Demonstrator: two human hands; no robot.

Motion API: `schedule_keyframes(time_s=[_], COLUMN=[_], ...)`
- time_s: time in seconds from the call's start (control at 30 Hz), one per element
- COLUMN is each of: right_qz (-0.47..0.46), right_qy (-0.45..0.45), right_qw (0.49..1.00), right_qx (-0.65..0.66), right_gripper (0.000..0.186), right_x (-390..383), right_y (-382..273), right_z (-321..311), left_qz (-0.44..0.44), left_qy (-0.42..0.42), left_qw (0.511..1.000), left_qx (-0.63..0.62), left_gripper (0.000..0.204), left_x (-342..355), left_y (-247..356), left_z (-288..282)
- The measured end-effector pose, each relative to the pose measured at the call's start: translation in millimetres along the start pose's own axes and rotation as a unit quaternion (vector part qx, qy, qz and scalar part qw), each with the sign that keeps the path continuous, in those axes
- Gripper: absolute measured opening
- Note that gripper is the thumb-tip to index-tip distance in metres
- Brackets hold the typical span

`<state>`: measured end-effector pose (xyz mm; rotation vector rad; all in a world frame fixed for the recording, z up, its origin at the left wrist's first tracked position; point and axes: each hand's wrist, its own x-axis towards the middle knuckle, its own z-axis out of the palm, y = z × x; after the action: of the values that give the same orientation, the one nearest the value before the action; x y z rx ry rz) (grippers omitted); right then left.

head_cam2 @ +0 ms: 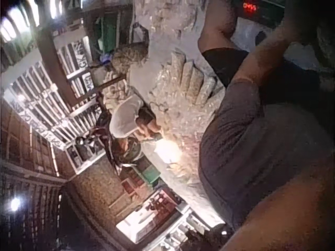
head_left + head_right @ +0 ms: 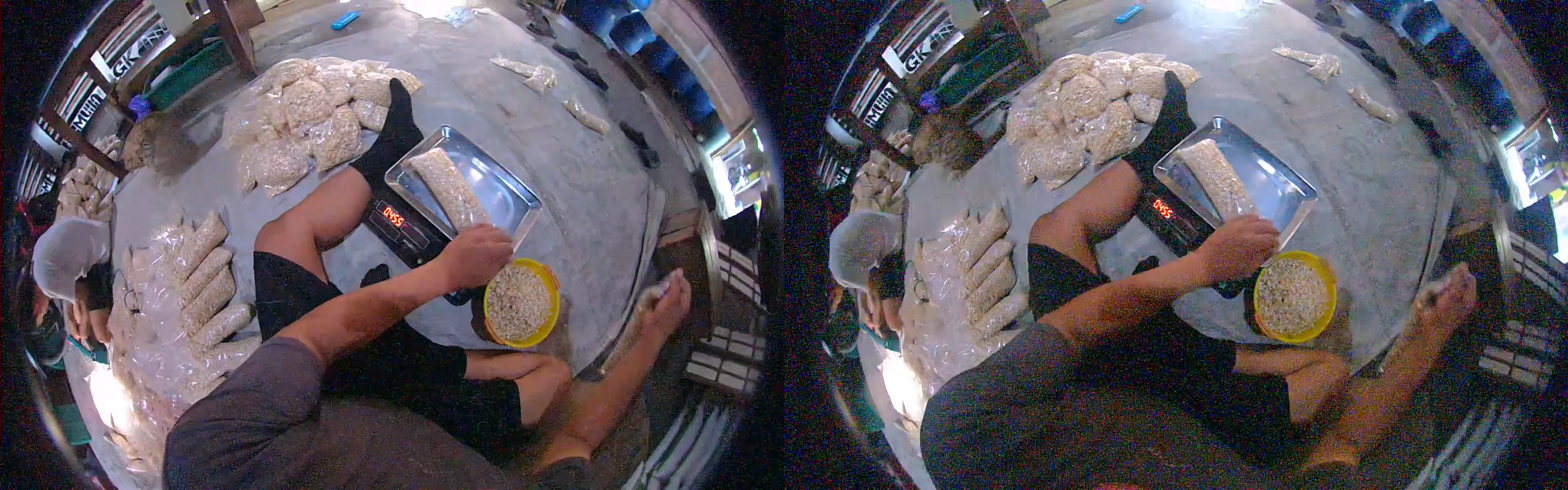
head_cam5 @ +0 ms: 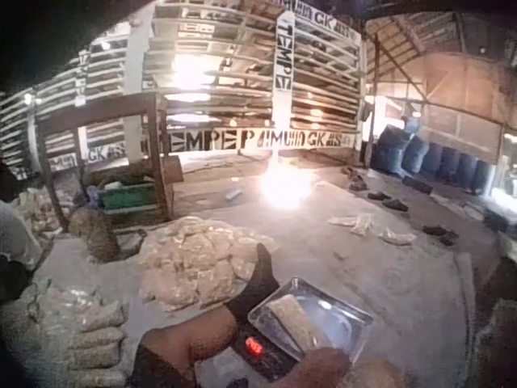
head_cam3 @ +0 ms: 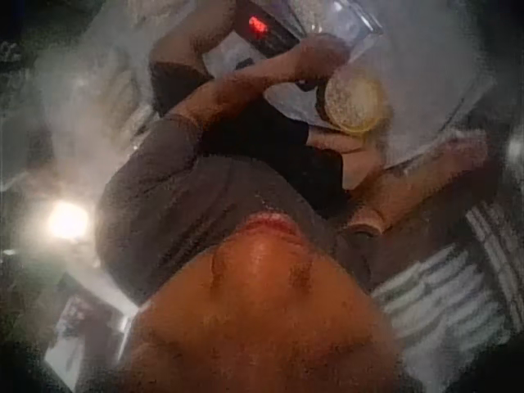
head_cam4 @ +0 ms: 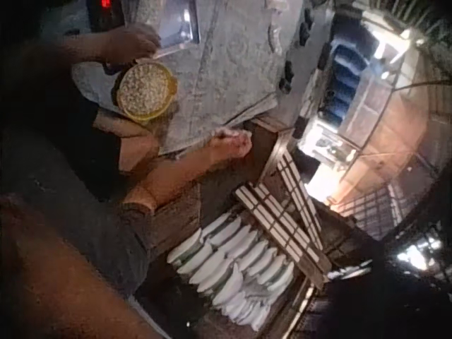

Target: The person scoops grains from a yellow bowl into a plastic bag placed on a digital scale, adjusts the amount to reach a target weight, and sets the filled bag aside. This process is repeated multiple times.

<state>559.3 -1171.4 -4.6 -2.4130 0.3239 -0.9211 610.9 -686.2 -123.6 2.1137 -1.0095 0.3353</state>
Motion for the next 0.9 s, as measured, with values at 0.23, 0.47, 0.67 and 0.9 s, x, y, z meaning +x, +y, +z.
schedule_keyframes(time_s=[0.23,0.47,0.67,0.9], right_qz=[-0.191,0.304,0.028,-0.09], right_qy=[0.163,-0.032,-0.115,-0.362], right_qw=[0.959,0.944,0.991,0.882], right_qx=[-0.132,0.125,-0.066,0.287], right_gripper=[0.033,0.029,0.026,0.03], right_x=[9,-109,-125,-183], right_y=[-11,57,-67,-170], right_z=[55,171,164,179], left_qz=[-0.007,-0.171,-0.202,-0.176], left_qy=[-0.072,-0.142,0.176,0.182], left_qw=[0.976,0.956,0.961,0.967], left_qx=[-0.206,-0.188,0.07,0.008], left_gripper=[0.013,0.021,0.018,0.013], left_x=[-48,-106,-43,-22], left_y=[85,92,78,45], left_z=[-4,17,24,34])
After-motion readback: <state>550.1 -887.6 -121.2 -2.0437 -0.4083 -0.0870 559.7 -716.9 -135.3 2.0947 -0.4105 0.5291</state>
